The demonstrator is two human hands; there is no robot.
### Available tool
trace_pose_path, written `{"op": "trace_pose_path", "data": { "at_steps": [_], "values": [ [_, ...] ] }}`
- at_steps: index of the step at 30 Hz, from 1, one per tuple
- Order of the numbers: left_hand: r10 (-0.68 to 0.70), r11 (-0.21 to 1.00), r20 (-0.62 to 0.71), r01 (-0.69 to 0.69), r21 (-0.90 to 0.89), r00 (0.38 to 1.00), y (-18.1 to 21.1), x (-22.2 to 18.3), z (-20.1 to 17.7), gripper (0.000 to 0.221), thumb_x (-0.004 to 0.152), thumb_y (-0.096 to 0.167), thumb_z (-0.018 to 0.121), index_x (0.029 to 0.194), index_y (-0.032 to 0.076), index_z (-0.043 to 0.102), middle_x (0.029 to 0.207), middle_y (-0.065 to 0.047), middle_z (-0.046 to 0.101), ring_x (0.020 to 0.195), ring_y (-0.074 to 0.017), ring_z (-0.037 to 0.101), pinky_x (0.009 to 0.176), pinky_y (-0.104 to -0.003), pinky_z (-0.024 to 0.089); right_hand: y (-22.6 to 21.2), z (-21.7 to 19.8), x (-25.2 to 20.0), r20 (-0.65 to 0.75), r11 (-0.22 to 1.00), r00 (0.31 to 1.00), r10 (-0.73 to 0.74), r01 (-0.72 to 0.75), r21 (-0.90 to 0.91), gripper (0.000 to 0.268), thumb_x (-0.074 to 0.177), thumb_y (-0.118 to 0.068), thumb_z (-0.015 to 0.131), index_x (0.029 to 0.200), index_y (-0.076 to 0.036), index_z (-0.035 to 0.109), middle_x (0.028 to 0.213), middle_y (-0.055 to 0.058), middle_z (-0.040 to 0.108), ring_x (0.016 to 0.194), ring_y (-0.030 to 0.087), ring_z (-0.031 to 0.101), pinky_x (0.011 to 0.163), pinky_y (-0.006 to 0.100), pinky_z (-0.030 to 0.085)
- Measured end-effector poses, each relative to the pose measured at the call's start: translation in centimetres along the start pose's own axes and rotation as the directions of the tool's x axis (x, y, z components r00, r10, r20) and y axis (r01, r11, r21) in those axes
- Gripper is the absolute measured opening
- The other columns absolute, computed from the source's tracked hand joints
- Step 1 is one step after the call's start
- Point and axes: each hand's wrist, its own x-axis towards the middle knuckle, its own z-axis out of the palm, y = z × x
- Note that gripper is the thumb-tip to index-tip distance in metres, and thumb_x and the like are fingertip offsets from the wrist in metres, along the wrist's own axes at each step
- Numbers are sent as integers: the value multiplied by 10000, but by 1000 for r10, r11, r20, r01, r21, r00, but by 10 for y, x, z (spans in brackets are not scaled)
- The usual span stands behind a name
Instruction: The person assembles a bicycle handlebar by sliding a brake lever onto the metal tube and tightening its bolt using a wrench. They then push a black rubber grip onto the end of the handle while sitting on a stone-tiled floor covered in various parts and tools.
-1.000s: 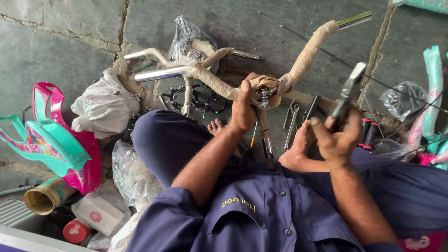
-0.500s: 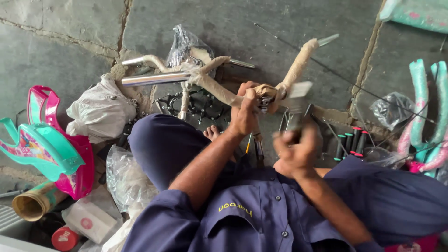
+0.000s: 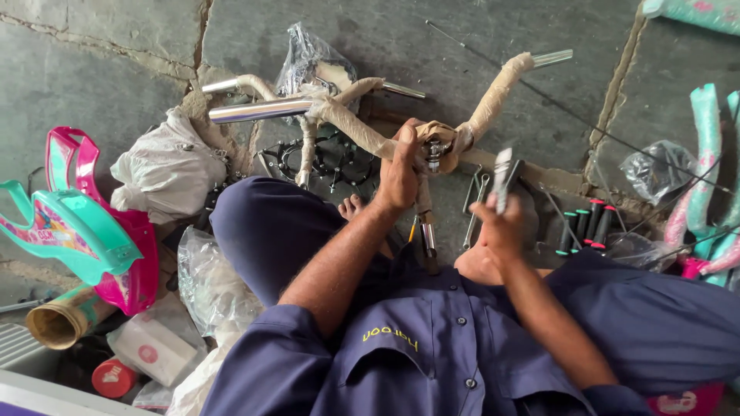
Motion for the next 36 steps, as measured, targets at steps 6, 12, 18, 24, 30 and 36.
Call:
{"op": "trace_pose_path", "data": {
  "at_steps": [6,12,18,24,30,36],
  "values": [
    [-24,1000,-102,26,10,994,-10,1,-5,558,1075,538,455,1232,22,596,1095,-45,669,1012,-124,617,909,-292,504,83,10,21,180,307,871,-457,344,-887,759,551,-601,867,1103,-99,729,1354,425,437,1281,565,370,1059,637,278],
    [18,995,-67,-11,100,998,-3,4,-4,554,1108,518,416,1195,13,626,1054,-45,688,946,-123,622,831,-288,501,5,21,0,82,560,945,-316,256,-788,613,771,-486,825,1208,-84,672,1144,236,638,1097,437,607,967,566,468],
    [-19,924,-150,75,374,989,13,9,6,590,1066,568,425,1138,32,660,948,-71,702,852,-149,655,746,-327,533,-124,-5,-38,189,481,641,-744,709,-516,624,888,-190,796,1419,-3,528,1076,149,657,742,237,637,714,401,556],
    [-111,639,-210,232,734,971,32,12,8,680,1007,663,383,1110,78,715,940,-120,735,919,-257,714,823,-396,540,-188,-23,-72,268,140,294,-917,870,-473,533,948,-98,794,1405,-45,524,1240,191,619,884,284,647,759,378,550],
    [-140,662,-134,193,724,981,35,8,9,761,980,725,327,1222,118,716,1042,-120,753,988,-290,716,856,-405,533,-169,-11,-72,440,179,457,-773,823,-540,573,850,-49,775,1400,-69,613,1125,125,662,857,245,672,742,368,551],
    [-176,591,-191,259,764,966,32,13,3,757,967,729,336,1096,99,736,896,-118,735,907,-286,729,801,-417,543,-155,-35,-69,238,381,545,-804,779,-498,618,906,-71,797,1444,62,523,1124,143,632,821,243,613,736,363,517]
  ]
}}
